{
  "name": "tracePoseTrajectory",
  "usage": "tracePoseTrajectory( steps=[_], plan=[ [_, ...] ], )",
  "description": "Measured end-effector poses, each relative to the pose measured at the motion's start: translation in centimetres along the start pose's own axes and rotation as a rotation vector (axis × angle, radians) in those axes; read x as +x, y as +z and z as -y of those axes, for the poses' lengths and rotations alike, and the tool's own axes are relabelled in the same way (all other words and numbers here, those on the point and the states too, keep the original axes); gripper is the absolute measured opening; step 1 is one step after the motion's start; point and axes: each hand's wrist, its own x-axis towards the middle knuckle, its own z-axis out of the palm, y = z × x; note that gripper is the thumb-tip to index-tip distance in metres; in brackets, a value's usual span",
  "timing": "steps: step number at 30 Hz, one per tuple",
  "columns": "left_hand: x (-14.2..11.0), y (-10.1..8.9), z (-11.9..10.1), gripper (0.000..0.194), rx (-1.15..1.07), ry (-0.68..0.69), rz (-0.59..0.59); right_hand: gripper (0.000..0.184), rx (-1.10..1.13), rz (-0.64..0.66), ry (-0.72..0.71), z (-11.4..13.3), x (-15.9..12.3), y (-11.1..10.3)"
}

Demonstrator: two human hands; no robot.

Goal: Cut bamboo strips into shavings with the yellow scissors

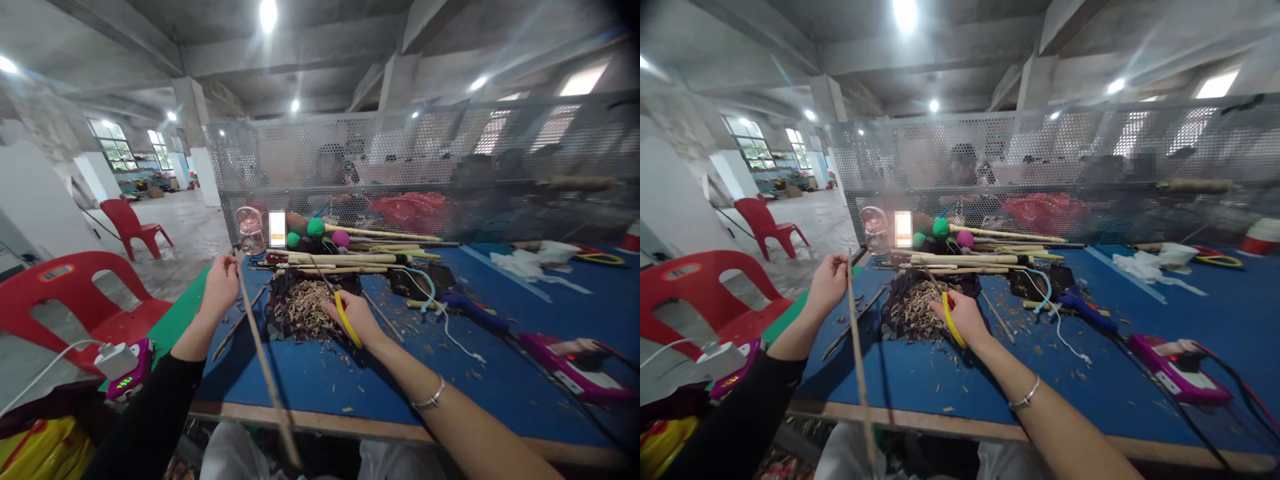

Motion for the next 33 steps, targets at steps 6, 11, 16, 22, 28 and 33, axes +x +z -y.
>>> tracePoseTrajectory(
  steps=[6, 11, 16, 22, 28, 33],
  plan=[
    [-6.9, 4.4, -1.4, 0.023, 0.152, 0.292, 0.126, 0.032, -0.043, -0.021, -0.021, 0.1, -0.8, 0.9],
    [-10.8, 6.8, -0.8, 0.027, 0.335, 0.533, 0.334, 0.033, -0.031, -0.067, -0.014, -0.7, -0.7, 1.0],
    [-11.3, 5.3, -1.2, 0.026, 0.077, 0.620, 0.595, 0.035, 0.001, -0.053, -0.032, -1.0, -0.7, 0.7],
    [-12.1, 3.4, -2.2, 0.041, -0.057, 0.912, 1.065, 0.039, -0.008, -0.025, -0.014, -1.3, -0.6, 0.3],
    [-13.2, 2.1, -2.5, 0.022, 0.131, 1.002, 1.013, 0.037, 0.047, -0.002, 0.019, -1.4, -0.2, -0.4],
    [-10.7, -0.8, -0.9, 0.027, 0.338, 0.832, 0.801, 0.039, 0.210, -0.034, 0.107, -2.1, 0.3, -1.3]
  ],
)
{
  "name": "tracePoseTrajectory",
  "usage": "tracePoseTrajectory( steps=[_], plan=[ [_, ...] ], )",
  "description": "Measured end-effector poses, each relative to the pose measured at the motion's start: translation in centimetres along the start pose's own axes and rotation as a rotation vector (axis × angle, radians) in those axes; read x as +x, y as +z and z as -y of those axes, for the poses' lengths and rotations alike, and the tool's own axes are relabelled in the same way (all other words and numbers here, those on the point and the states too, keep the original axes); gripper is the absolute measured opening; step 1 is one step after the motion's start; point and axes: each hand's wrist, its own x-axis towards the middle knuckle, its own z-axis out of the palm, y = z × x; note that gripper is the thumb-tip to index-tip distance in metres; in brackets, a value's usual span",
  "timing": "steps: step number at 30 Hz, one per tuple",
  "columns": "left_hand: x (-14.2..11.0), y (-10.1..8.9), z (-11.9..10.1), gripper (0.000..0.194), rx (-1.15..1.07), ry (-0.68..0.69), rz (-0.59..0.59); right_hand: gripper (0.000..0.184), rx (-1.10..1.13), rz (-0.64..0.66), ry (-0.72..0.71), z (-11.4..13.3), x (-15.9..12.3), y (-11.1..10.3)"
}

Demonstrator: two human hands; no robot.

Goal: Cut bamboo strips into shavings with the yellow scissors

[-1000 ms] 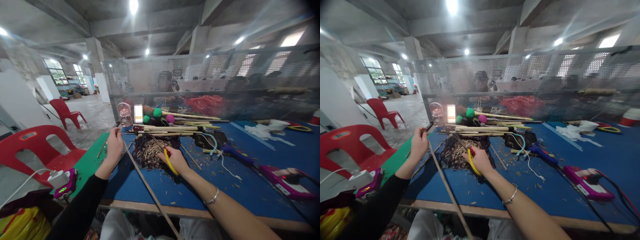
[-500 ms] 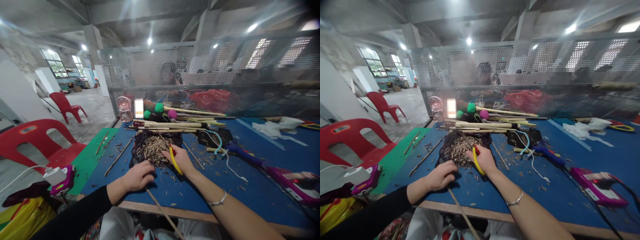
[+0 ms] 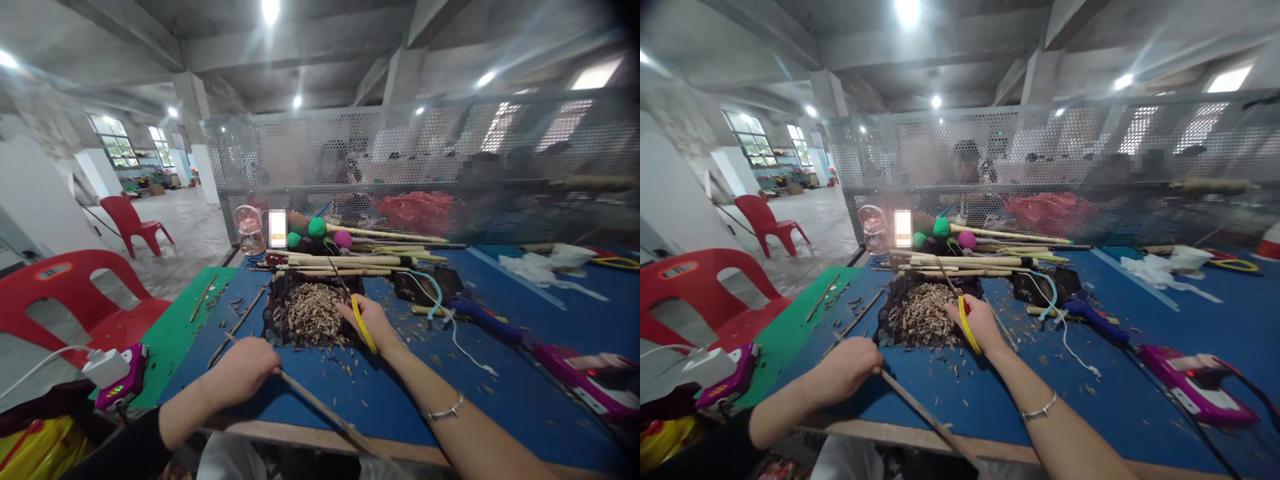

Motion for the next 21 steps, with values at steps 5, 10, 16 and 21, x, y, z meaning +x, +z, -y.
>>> tracePoseTrajectory(
  steps=[5, 10, 16, 21],
  plan=[
    [0.7, -2.2, 3.0, 0.048, 0.021, -0.528, -0.111, 0.049, 0.609, 0.115, 0.234, -0.4, 1.0, -0.7],
    [2.5, -1.5, 2.2, 0.056, -0.084, -0.693, -0.073, 0.045, 0.838, 0.053, 0.268, -0.5, 1.3, -0.8],
    [2.8, -0.7, 1.2, 0.059, -0.050, -0.712, -0.002, 0.036, 0.824, 0.023, 0.221, 0.1, 1.0, -0.1],
    [3.4, 0.6, -1.0, 0.058, -0.014, -0.672, 0.103, 0.032, 0.881, -0.081, 0.234, 1.1, 0.8, 0.8]
  ],
)
